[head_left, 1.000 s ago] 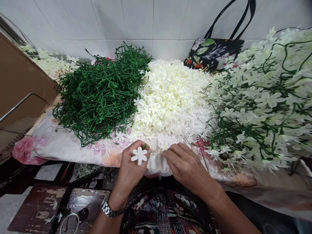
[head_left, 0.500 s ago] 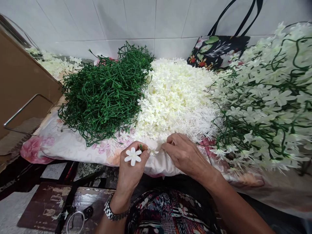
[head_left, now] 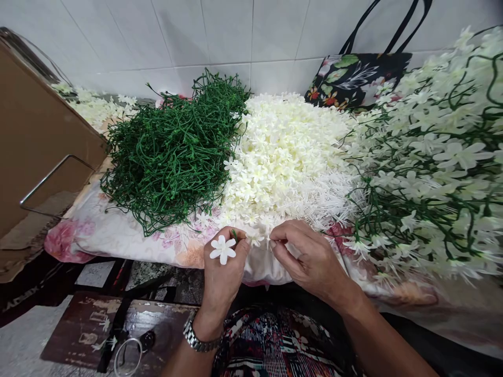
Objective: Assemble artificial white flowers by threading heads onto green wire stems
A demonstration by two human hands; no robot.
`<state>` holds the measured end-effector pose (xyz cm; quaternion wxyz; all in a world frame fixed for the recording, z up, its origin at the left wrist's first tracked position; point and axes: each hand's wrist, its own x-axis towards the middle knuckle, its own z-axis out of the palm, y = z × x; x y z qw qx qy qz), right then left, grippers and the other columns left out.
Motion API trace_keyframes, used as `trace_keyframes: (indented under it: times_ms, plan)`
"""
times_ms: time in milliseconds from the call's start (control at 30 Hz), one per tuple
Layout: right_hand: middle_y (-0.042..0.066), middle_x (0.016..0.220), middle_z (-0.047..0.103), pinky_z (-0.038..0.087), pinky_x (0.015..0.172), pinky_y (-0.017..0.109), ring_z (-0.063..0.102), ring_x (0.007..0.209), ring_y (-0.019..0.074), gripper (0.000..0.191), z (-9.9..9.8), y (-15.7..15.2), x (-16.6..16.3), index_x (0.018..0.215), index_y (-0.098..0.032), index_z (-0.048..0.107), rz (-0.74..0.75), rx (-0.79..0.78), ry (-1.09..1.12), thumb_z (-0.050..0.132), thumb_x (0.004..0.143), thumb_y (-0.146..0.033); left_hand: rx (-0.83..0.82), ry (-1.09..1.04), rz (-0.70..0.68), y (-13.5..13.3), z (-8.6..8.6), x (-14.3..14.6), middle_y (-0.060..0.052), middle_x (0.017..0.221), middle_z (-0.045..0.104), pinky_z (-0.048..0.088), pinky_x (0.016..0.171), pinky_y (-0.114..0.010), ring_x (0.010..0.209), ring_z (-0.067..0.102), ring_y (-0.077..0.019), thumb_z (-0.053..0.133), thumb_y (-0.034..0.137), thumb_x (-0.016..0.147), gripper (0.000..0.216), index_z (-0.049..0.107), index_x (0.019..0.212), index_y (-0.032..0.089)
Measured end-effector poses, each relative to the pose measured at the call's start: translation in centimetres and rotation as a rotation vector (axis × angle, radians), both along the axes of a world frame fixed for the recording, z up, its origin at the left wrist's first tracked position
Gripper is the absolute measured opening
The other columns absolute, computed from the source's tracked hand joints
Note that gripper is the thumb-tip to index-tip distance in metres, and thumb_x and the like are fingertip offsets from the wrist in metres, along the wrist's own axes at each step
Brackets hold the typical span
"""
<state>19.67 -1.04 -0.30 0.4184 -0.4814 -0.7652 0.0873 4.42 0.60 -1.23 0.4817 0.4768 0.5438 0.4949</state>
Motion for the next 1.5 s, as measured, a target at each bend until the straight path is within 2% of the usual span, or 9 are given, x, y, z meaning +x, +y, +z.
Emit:
trace_keyframes:
  times_ms: [167, 333, 433, 633, 900, 1033, 1233, 1400, 1500]
  plan:
    - [0.002, 0.063, 0.060, 0.044, 0.060, 0.027, 0.055, 0.062, 0.0133, 0.014, 0.6, -0.6, -0.6, 0.073, -0.016, 0.058, -0.028, -0.110, 0.037, 0.047, 0.080, -0.011, 0.139, 0.237, -0.028, -0.6, 0.9, 0.4, 0.005, 0.052, 0.051, 0.037, 0.046, -0.019, 0.046, 0.045, -0.0087, 0.057, 0.020, 0.075, 0.009, 0.057, 0.066, 0.018]
    - [0.000, 0.058, 0.059, 0.041, 0.056, 0.024, 0.053, 0.056, 0.0112, 0.015, 0.4, -0.6, -0.9, 0.067, -0.016, 0.059, -0.061, -0.236, 0.038, 0.049, 0.078, -0.013, 0.413, 0.467, -0.107, -1.2, 1.0, 0.4, 0.002, 0.065, 0.057, 0.041, 0.056, -0.020, 0.058, 0.052, -0.0102, 0.051, 0.009, 0.077, 0.012, 0.056, 0.071, 0.018]
    - [-0.001, 0.055, 0.056, 0.038, 0.053, 0.022, 0.050, 0.053, 0.0095, 0.017, 0.5, -0.6, -0.9, 0.065, -0.016, 0.059, -0.075, -0.277, 0.049, 0.048, 0.077, -0.013, 0.492, 0.495, -0.173, -1.3, 0.6, 0.2, 0.001, 0.068, 0.057, 0.042, 0.060, -0.020, 0.063, 0.053, -0.0105, 0.049, 0.006, 0.079, 0.015, 0.055, 0.072, 0.017]
    - [-0.002, 0.054, 0.052, 0.036, 0.052, 0.022, 0.046, 0.052, 0.0090, 0.019, 0.8, -0.9, -0.9, 0.064, -0.017, 0.057, -0.070, -0.290, 0.055, 0.045, 0.078, -0.015, 0.544, 0.471, -0.283, -1.4, 0.4, -0.4, 0.002, 0.070, 0.056, 0.041, 0.061, -0.019, 0.064, 0.052, -0.0098, 0.048, 0.007, 0.083, 0.015, 0.053, 0.075, 0.018]
    - [-0.001, 0.056, 0.049, 0.036, 0.055, 0.025, 0.045, 0.056, 0.0113, 0.017, 0.3, -1.4, -0.9, 0.066, -0.017, 0.054, -0.041, -0.154, -0.022, 0.046, 0.079, -0.011, 0.481, 0.454, -0.347, -1.3, 0.4, -1.0, 0.000, 0.069, 0.059, 0.042, 0.060, -0.022, 0.063, 0.055, -0.0118, 0.049, 0.010, 0.083, 0.014, 0.054, 0.073, 0.019]
    - [0.001, 0.061, 0.052, 0.038, 0.058, 0.027, 0.047, 0.061, 0.0130, 0.015, 0.2, -1.7, -1.3, 0.070, -0.017, 0.052, -0.074, -0.067, -0.027, 0.044, 0.080, -0.009, 0.415, 0.390, -0.352, -1.2, 0.5, -1.0, 0.001, 0.066, 0.061, 0.042, 0.056, -0.020, 0.059, 0.055, -0.0111, 0.052, 0.010, 0.080, 0.012, 0.056, 0.072, 0.019]
    - [0.000, 0.060, 0.051, 0.038, 0.051, 0.024, 0.046, 0.054, 0.0105, 0.013, -0.3, -2.3, -1.6, 0.074, -0.016, 0.051, -0.111, -0.075, 0.030, 0.043, 0.081, -0.008, 0.285, 0.320, -0.324, -1.6, 0.3, -0.6, 0.003, 0.064, 0.059, 0.043, 0.054, -0.019, 0.056, 0.054, -0.0102, 0.053, 0.014, 0.080, 0.010, 0.058, 0.073, 0.019]
    - [0.000, 0.060, 0.055, 0.041, 0.052, 0.023, 0.049, 0.054, 0.0105, 0.014, -0.2, -2.3, -1.4, 0.075, -0.017, 0.052, -0.096, -0.060, 0.019, 0.045, 0.081, -0.007, 0.169, 0.241, -0.264, -1.9, 0.2, -0.3, 0.001, 0.070, 0.066, 0.044, 0.052, -0.019, 0.057, 0.058, -0.0110, 0.056, 0.016, 0.078, 0.012, 0.065, 0.085, 0.019]
    - [0.000, 0.062, 0.057, 0.042, 0.052, 0.022, 0.051, 0.055, 0.0107, 0.014, -0.1, -2.3, -1.5, 0.076, -0.017, 0.053, -0.097, -0.070, 0.029, 0.044, 0.082, -0.008, 0.114, 0.212, -0.277, -1.8, 0.3, -0.2, 0.001, 0.064, 0.064, 0.041, 0.049, -0.020, 0.051, 0.053, -0.0102, 0.058, 0.017, 0.075, 0.010, 0.067, 0.080, 0.018]
